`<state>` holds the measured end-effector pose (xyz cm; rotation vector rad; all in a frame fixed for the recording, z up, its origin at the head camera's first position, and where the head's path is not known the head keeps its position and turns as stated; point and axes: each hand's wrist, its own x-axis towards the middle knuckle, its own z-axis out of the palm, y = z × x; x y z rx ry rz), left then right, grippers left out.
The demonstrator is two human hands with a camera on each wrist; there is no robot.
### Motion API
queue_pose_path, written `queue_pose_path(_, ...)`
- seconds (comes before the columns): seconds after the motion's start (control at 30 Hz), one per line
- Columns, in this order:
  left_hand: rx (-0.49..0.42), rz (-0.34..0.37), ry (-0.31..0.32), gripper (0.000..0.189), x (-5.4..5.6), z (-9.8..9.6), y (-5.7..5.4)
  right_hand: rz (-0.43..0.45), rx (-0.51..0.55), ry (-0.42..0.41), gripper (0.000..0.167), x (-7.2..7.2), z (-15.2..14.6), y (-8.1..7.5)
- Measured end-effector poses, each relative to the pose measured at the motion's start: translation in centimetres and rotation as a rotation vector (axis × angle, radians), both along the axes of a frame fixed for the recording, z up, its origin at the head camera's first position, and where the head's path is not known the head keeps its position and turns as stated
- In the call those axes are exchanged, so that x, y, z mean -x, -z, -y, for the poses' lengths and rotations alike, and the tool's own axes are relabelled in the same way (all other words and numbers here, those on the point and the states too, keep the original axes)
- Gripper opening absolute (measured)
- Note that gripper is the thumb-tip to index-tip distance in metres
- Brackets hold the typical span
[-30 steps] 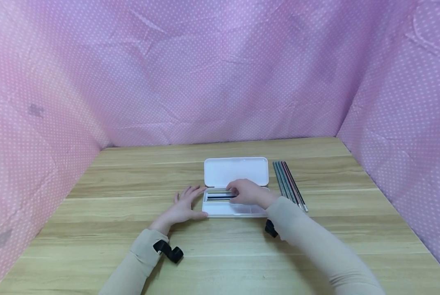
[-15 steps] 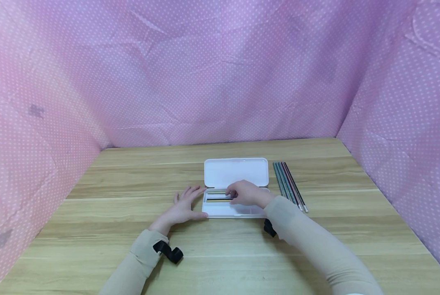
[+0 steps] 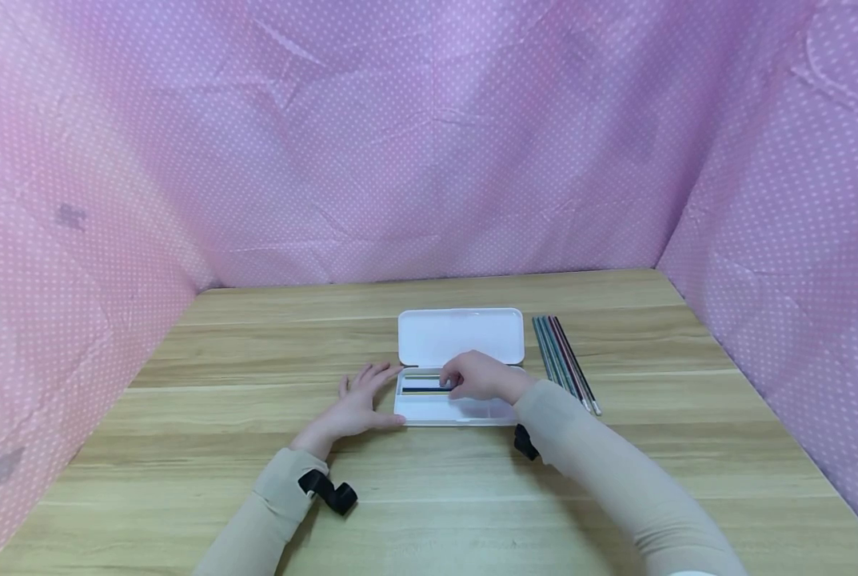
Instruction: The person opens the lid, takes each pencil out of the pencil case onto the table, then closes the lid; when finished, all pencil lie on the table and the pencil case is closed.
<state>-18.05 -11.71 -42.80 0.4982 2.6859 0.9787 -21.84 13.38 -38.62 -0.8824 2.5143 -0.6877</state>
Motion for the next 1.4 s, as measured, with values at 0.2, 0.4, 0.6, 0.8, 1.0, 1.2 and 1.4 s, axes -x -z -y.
queue_pose_path(0.2,-0.007,-0.009,0.003,0.085,0.0,0.0,0.1,-0.005,0.017,-0.015,0.010,0.1,-0.1,0.2)
queue_pose_path(0.4,0.003,0.001,-0.005,0.085,-0.1,-0.1,-0.2,0.005,0.028,-0.032,0.005,0.3,-0.1,0.1)
queue_pose_path(0.6,0.004,-0.009,-0.004,0.086,-0.1,-0.1,-0.3,0.000,0.025,-0.034,0.005,0.5,-0.1,0.1)
queue_pose_path(0.8,0.001,-0.006,-0.003,0.085,-0.1,-0.2,-0.4,-0.002,0.059,0.013,0.007,0.6,-0.2,-0.3)
queue_pose_path(1.0,0.004,-0.010,-0.007,0.085,0.0,-0.1,-0.2,0.000,0.173,0.093,0.012,0.9,-0.7,-0.9)
queue_pose_path(1.2,0.008,-0.021,-0.009,0.086,0.0,-0.1,-0.2,0.130,0.270,0.276,0.022,1.1,-1.1,-1.2)
queue_pose_path(1.4,0.005,-0.021,-0.004,0.086,0.1,-0.1,-0.1,0.320,0.338,0.457,0.029,1.1,-1.9,-1.4)
